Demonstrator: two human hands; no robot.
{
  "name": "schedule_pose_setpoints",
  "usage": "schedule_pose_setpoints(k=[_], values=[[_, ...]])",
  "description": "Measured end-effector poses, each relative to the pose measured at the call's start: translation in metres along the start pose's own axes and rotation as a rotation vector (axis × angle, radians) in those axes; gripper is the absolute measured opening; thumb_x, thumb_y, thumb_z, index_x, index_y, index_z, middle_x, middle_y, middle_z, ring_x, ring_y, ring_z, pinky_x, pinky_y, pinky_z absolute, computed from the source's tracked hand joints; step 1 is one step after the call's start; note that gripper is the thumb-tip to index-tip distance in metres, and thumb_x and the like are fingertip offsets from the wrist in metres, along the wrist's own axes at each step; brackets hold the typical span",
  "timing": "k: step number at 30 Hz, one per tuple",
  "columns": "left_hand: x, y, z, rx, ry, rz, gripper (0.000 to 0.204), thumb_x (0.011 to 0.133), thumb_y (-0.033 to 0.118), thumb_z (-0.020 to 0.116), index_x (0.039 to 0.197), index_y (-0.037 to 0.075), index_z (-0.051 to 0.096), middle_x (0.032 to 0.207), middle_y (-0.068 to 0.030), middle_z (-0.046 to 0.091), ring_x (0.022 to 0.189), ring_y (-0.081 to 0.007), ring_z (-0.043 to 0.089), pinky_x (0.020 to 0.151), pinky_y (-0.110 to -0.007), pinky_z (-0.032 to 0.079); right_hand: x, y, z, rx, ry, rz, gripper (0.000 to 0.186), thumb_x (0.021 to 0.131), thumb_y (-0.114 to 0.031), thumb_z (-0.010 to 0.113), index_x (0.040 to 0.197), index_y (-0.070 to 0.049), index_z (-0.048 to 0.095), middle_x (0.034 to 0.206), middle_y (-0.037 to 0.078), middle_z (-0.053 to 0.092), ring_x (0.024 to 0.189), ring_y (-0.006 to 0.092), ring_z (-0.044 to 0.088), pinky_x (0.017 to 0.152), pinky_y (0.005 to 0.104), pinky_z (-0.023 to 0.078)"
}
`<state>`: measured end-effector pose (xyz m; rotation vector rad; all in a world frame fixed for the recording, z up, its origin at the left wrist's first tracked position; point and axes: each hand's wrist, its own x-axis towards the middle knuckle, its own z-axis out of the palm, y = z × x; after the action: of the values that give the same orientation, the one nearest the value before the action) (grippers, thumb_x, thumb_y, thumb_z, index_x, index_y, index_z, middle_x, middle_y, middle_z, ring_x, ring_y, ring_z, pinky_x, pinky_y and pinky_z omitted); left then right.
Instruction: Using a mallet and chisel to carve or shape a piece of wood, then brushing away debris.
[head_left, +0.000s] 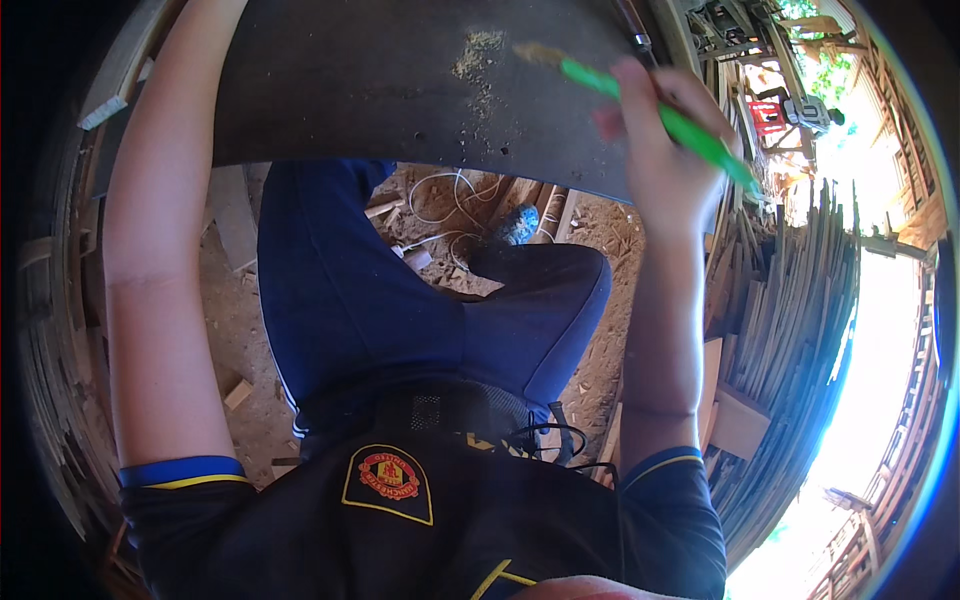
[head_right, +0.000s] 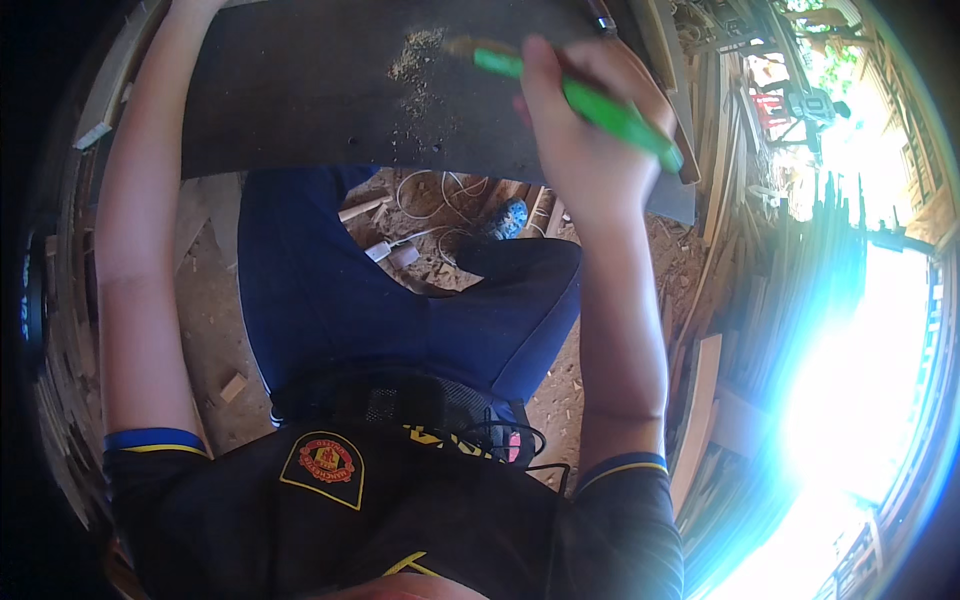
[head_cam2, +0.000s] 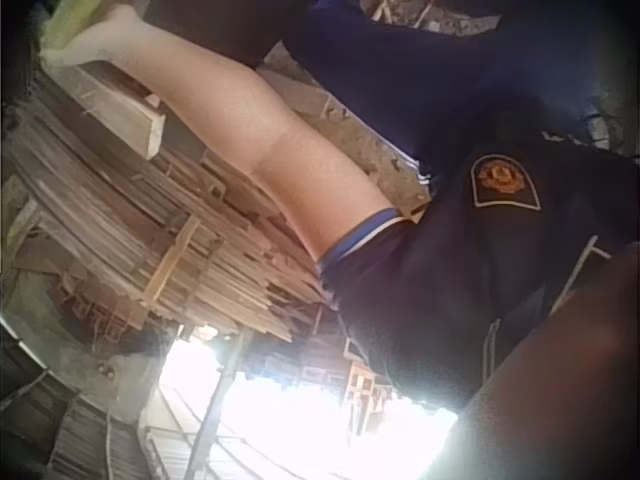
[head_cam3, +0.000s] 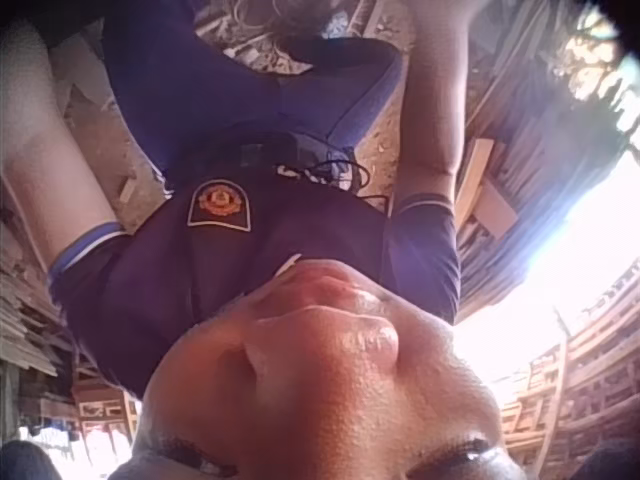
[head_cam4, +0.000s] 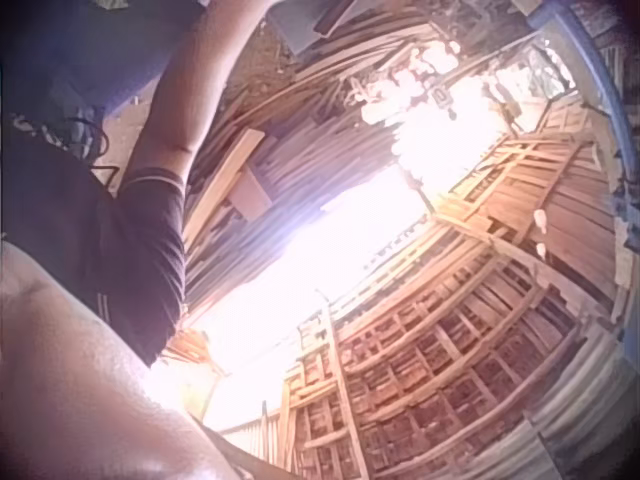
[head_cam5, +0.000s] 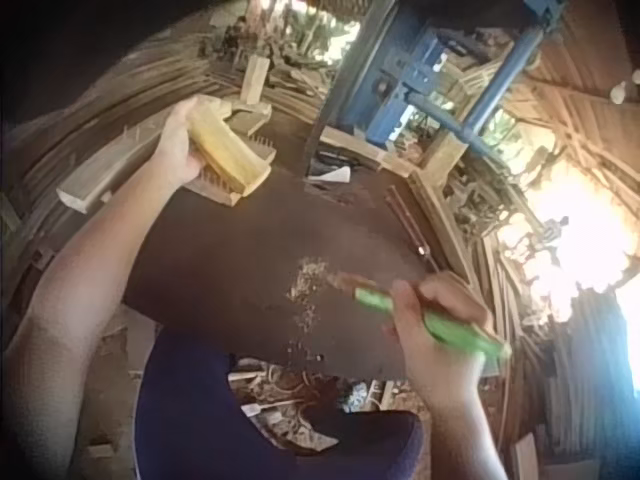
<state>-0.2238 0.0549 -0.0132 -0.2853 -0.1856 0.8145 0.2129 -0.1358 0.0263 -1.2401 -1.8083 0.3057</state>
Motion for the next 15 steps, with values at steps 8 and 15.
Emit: schedule_pose_setpoints(k=[8,15], values=[[0.004,-0.003,-0.001,0.098,-0.036,0.082,0.029,0.098,0.038,0.061,0.108,0.012,0.066,0.107,-0.0072,0.071,0.104,-0.0252,0.066,0.095,-0.043,0.054,0.042,0.043,0.058,0.012,-0.066,-0.072,0.022,0.095,-0.02,0.076,0.085,-0.001,0.071,0.067,0.004,0.071,0.063,0.0108,0.073,0.056,0.021,0.054],[-0.008,-0.007,0.016,0.142,0.161,0.164,0.031,0.103,0.037,0.054,0.108,0.009,0.065,0.112,-0.0093,0.069,0.107,-0.0273,0.063,0.099,-0.045,0.051,-0.026,-0.006,0.012,0.019,-0.226,-0.284,0.017,0.079,-0.002,0.081,0.073,-0.004,0.065,0.07,0.009,0.064,0.06,0.0155,0.063,0.056,0.0292,0.049]])
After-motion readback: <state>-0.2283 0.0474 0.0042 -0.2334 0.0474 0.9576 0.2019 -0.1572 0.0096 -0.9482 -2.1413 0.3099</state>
